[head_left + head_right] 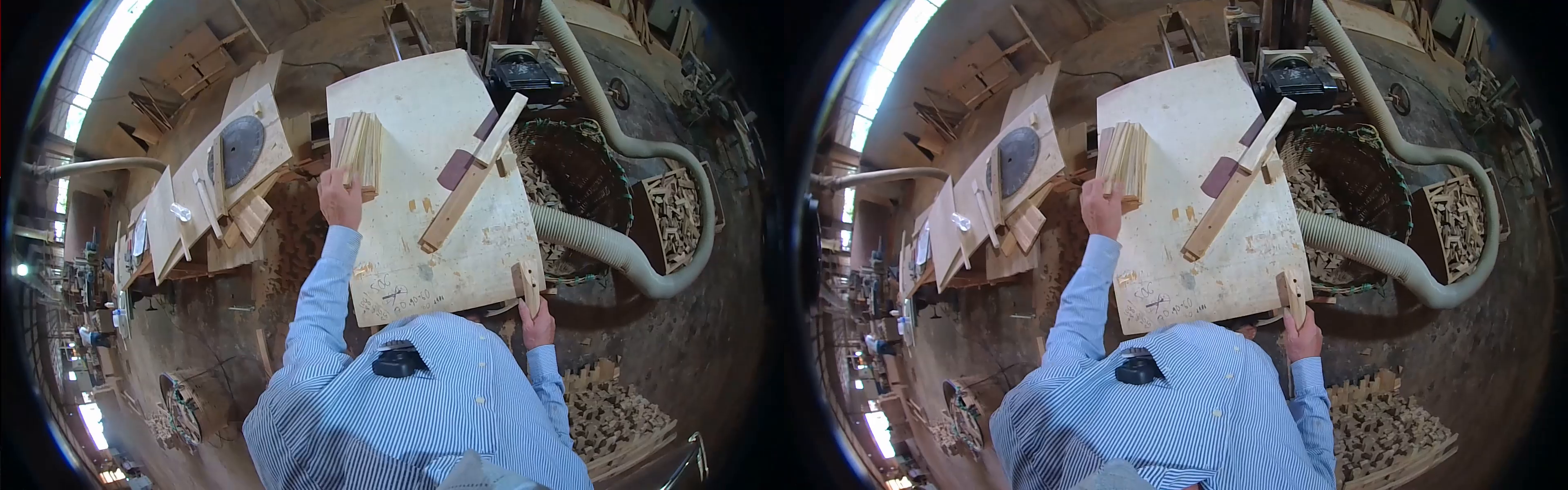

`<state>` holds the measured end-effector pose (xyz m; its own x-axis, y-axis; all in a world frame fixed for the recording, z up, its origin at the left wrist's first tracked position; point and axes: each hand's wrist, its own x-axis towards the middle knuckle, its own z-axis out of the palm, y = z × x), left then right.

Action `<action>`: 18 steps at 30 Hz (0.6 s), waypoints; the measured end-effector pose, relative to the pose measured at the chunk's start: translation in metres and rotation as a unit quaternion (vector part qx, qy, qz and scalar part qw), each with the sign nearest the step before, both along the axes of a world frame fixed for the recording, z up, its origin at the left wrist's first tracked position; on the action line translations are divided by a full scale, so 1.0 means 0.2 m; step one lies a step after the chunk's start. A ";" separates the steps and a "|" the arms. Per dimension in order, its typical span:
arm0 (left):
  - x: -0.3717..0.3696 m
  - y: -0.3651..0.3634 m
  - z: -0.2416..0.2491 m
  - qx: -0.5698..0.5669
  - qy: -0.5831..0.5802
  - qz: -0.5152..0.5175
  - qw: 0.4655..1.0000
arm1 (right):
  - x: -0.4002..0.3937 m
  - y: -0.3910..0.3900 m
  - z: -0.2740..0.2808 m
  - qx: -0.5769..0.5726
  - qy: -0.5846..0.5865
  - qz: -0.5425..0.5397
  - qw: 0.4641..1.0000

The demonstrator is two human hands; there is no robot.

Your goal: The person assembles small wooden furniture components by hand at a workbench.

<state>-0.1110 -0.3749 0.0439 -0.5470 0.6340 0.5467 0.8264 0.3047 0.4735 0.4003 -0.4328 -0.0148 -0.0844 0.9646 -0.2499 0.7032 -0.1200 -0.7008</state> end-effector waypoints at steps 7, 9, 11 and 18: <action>-0.21 0.19 0.01 -0.191 0.030 0.077 0.978 | -0.03 0.00 0.02 -0.004 -0.027 -0.009 1.000; -0.24 0.21 -0.01 -0.181 0.024 0.066 0.981 | -0.05 0.01 0.06 -0.019 -0.033 -0.017 0.999; -0.26 0.22 -0.02 -0.136 -0.122 0.022 0.983 | -0.06 0.01 0.07 -0.035 -0.039 -0.030 0.998; 0.10 0.44 0.03 -0.025 -0.516 -0.196 0.834 | -0.04 -0.01 0.03 0.008 -0.055 -0.026 0.998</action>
<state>-0.0916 -0.2866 0.0499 -0.4554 0.8823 -0.1193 0.0288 0.1485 0.9885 0.3924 -0.4341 -0.0091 -0.0067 0.9711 -0.2385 0.7695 -0.1473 -0.6214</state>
